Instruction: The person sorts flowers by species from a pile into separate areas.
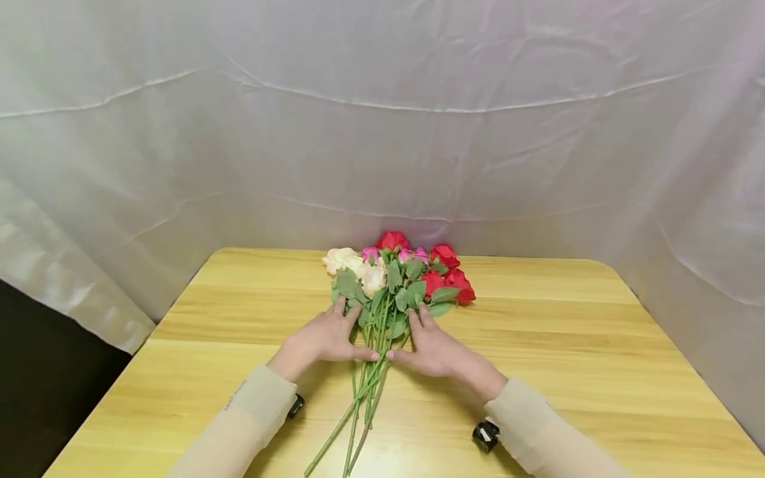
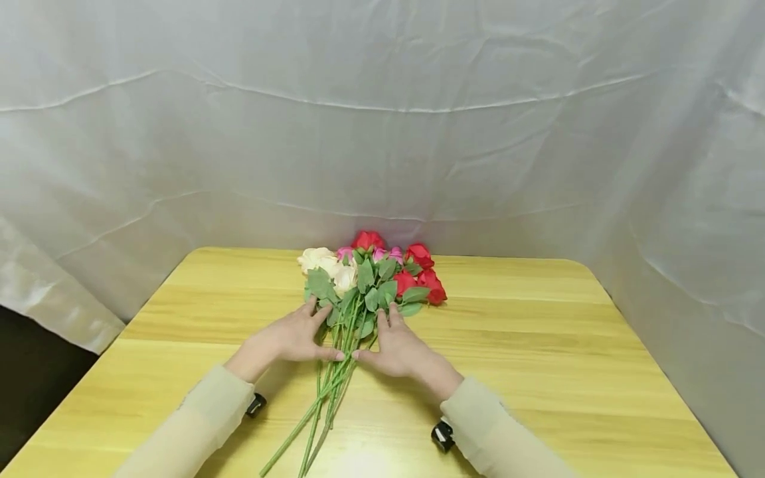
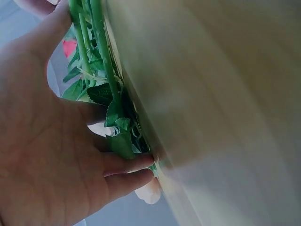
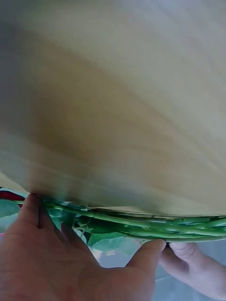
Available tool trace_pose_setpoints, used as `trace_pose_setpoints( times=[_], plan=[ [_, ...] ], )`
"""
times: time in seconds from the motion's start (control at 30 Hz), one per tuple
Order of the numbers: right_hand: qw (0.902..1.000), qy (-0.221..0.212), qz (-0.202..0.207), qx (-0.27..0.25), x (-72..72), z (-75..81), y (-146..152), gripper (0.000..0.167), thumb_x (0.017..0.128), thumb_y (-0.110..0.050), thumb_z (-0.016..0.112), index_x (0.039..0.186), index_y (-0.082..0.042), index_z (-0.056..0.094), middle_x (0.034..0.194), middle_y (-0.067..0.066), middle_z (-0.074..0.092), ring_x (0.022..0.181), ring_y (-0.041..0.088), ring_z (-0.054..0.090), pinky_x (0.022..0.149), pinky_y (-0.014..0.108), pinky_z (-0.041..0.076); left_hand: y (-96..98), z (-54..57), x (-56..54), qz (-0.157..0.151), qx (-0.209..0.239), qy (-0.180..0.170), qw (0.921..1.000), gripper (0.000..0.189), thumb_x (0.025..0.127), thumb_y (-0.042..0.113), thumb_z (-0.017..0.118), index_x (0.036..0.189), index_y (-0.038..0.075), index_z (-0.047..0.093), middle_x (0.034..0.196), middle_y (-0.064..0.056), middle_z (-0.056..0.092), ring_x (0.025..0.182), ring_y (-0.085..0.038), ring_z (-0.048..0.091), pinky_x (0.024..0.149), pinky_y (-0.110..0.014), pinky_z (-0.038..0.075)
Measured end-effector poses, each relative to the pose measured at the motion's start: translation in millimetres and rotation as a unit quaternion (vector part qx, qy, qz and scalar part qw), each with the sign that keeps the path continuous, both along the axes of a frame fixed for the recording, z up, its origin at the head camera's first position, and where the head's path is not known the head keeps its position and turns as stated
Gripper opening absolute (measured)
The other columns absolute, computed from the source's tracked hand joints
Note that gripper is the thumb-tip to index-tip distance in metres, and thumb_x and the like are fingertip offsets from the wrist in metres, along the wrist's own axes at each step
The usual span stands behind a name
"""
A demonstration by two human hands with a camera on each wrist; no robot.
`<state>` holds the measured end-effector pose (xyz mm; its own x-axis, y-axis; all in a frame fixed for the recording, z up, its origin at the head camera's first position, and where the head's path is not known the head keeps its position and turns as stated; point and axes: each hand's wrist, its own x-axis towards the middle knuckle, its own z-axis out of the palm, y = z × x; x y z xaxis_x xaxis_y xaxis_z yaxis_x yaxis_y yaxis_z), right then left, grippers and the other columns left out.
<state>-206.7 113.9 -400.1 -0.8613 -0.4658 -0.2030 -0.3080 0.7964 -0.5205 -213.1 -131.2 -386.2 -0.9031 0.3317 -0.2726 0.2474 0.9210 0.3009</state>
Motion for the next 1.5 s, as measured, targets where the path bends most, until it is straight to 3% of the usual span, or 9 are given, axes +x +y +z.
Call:
trace_pose_setpoints(
  times=[0.27,0.5,0.97,1.33,1.5],
  plan=[
    [0.9997,0.007,-0.005,0.022,4.2,5.2,2,0.103,0.099,-0.061,0.060,0.163,0.005,0.014,0.168,0.029,-0.006,0.155,0.045,0.015,0.126,0.053,0.021,4.3,-1.3,-0.2,-0.043,-0.042,0.030,0.9978,0.114,0.087,0.082,0.056,0.164,0.004,0.025,0.166,-0.035,0.007,0.152,-0.054,0.020,0.126,-0.059,0.022],
    [0.9993,0.001,0.004,0.036,2.2,9.5,-3,0.103,0.099,-0.064,0.057,0.163,0.004,0.014,0.169,0.028,-0.006,0.156,0.043,0.012,0.127,0.050,0.018,-1.0,0.8,-2.2,-0.052,-0.054,0.028,0.9968,0.113,0.088,0.082,0.053,0.164,0.003,0.025,0.165,-0.037,0.009,0.151,-0.057,0.019,0.126,-0.062,0.018],
    [0.9970,0.013,0.046,0.061,-8.8,7.4,-68,0.100,0.101,-0.065,0.053,0.165,0.001,0.013,0.169,0.027,-0.004,0.158,0.040,0.009,0.129,0.045,0.016,-65.7,-0.3,7.6,-0.013,-0.049,0.042,0.9978,0.110,0.092,0.078,0.053,0.162,-0.003,0.027,0.162,-0.043,0.012,0.146,-0.062,0.023,0.121,-0.071,0.021],
    [0.9946,0.027,0.057,0.083,-20.1,1.1,-123,0.098,0.101,-0.067,0.049,0.165,-0.001,0.014,0.170,0.026,0.000,0.158,0.039,0.012,0.129,0.044,0.017,-118.3,-8.2,5.6,0.021,-0.042,0.039,0.9981,0.111,0.092,0.077,0.055,0.161,-0.005,0.025,0.158,-0.047,0.016,0.143,-0.065,0.025,0.115,-0.078,0.023],
    [0.9934,0.035,0.084,0.071,-29.6,-1.4,-148,0.098,0.101,-0.067,0.051,0.166,-0.004,0.014,0.172,0.022,0.001,0.159,0.033,0.009,0.130,0.040,0.015,-149.2,-5.6,5.9,0.045,-0.041,0.030,0.9977,0.110,0.092,0.074,0.059,0.161,-0.005,0.025,0.157,-0.048,0.018,0.139,-0.068,0.028,0.111,-0.082,0.025]
  ],
)
